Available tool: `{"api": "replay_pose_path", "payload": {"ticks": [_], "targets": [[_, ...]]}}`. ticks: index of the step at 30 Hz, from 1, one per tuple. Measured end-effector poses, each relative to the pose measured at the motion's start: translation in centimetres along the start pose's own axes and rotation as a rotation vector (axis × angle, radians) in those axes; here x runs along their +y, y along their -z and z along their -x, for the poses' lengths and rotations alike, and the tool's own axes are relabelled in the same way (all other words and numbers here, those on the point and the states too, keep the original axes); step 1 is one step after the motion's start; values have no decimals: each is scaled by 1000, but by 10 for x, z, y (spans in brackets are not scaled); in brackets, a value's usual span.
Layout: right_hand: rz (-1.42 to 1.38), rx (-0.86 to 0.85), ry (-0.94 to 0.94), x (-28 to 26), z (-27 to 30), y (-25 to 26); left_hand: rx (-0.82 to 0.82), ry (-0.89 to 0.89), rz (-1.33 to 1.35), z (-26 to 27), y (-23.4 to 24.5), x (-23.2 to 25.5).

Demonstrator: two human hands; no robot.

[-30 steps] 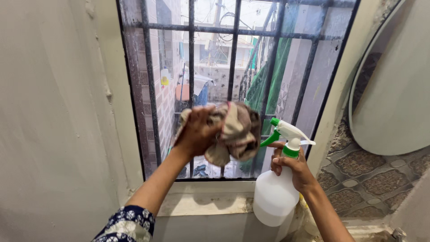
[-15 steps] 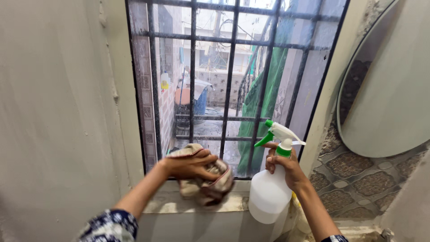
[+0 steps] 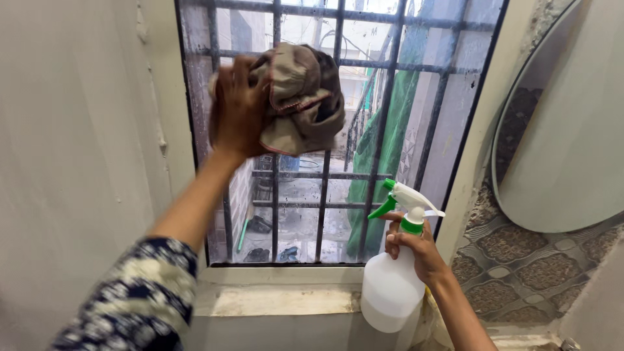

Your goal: The person cleans a window with metal security bars using a cloth and a spray bottle. They repeatedly wipe the glass surface and the bars while holding the spray bottle in the other hand.

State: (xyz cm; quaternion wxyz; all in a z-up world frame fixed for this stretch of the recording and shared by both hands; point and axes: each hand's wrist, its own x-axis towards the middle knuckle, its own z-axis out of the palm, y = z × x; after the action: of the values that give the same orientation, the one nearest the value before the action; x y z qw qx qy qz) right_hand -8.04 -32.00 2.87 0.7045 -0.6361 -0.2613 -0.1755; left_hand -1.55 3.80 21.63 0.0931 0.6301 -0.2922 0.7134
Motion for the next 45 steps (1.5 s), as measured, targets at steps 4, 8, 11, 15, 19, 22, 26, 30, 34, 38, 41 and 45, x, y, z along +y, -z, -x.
{"api": "replay_pose_path", "payload": {"ticks": [4, 8, 11, 15, 19, 22, 26, 30, 34, 38, 41, 45], "targets": [[-30, -21, 18, 3, -1, 1, -43, 146, -50, 54, -23, 33], [-5, -14, 39, 2, 2, 1, -163, -79, 161, 105, -34, 38], [-6, -29, 45, 1, 3, 0, -154, -162, 322, 142, -32, 49], [-1, -4, 28, 1, 2, -1, -225, -202, 309, 186, -27, 64], [10, 2, 5, -1, 2, -1, -333, -240, 385, 220, -17, 80], [37, -8, 3, -5, 0, -1, -502, -399, 474, 215, 2, 75], [54, 10, -2, -7, 1, -5, -857, -929, 413, 165, 30, 44], [43, -19, 12, -9, 3, -5, -889, -1219, 90, 96, 39, 9], [40, -34, 40, -6, 3, -2, -510, -829, 40, 38, 34, -24], [35, 14, 26, 2, 5, 1, -87, -24, -107, 21, 29, -20], [26, -4, 44, 3, 3, 2, 176, 289, -38, 31, -4, 33], [6, -25, 58, 2, 2, 1, -7, 133, 137, 67, -26, 50]]}}
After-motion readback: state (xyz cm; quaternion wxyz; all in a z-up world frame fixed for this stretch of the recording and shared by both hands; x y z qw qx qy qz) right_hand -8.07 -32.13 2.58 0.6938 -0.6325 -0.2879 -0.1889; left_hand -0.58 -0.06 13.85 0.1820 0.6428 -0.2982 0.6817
